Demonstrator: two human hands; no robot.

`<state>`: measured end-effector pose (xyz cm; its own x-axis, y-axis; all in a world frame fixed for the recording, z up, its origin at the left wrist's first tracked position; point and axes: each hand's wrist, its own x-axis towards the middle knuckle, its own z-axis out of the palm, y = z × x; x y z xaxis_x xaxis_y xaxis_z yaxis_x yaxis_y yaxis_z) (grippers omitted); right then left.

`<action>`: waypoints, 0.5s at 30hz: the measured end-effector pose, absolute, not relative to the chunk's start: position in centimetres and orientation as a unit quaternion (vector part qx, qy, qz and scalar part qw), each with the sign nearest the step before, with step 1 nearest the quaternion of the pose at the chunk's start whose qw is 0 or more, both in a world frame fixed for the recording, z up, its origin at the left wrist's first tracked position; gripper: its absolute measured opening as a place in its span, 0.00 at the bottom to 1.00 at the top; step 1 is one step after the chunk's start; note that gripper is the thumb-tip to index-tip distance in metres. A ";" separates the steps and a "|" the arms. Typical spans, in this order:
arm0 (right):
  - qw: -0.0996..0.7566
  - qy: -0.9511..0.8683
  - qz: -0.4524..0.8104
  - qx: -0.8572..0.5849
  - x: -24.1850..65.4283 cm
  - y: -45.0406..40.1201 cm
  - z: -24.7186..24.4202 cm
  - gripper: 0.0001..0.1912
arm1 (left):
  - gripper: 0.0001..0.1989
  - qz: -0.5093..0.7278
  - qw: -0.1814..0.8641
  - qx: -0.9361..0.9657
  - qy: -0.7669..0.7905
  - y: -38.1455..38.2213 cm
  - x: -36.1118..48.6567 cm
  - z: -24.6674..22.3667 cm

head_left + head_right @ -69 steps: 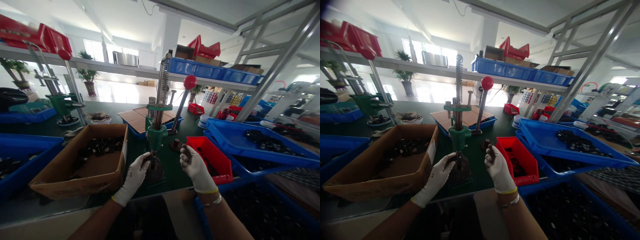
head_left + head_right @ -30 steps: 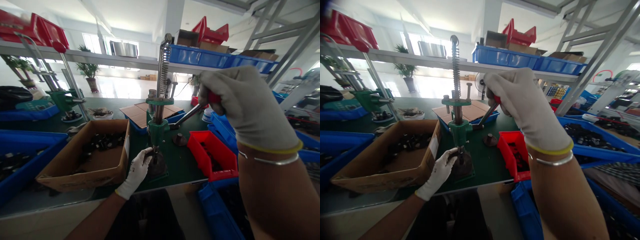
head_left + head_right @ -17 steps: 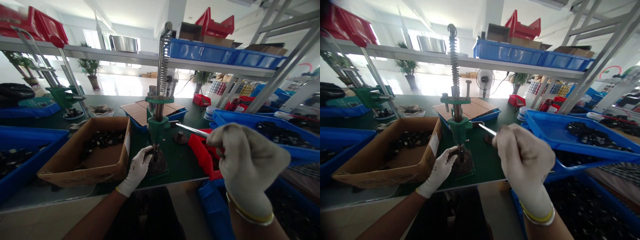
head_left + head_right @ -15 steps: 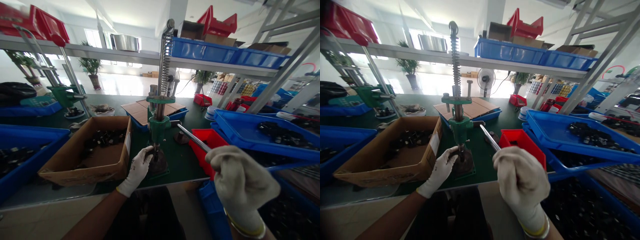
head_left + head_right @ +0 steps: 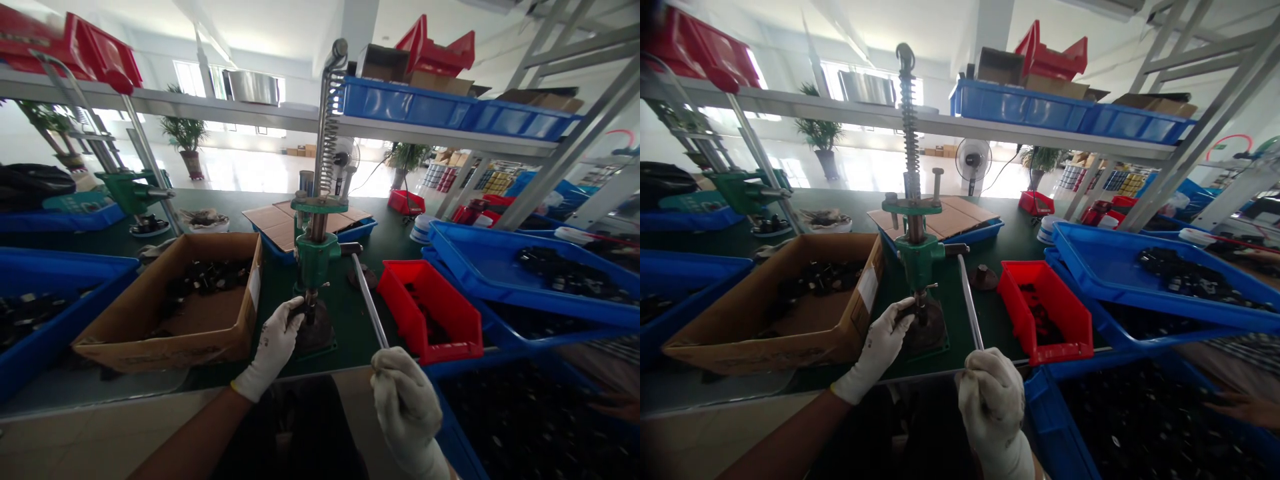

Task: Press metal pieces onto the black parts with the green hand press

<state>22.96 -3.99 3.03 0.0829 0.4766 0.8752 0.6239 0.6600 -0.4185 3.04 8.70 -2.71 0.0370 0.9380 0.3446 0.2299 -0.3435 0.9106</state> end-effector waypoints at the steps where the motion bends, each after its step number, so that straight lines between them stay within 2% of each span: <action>1: 0.617 -0.674 -0.069 -0.401 22.9 -3.9 3.0 0.12 | 0.19 0.521 0.340 0.633 0.460 8.7 3.0 -2.7; 11: 0.611 -0.686 -0.060 -0.391 23.2 -3.7 1.9 0.12 | 0.19 0.535 0.360 0.613 0.456 8.5 3.2 -2.8; 15: 0.628 -0.664 -0.087 -0.397 23.6 -4.9 6.2 0.09 | 0.20 0.553 0.406 0.577 0.442 8.6 3.3 -2.5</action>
<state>23.61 -4.90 6.22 0.1045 0.4177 0.9025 0.6353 0.6702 -0.3837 3.33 8.63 -2.52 -0.0027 0.9602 0.2792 0.0612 -0.2785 0.9585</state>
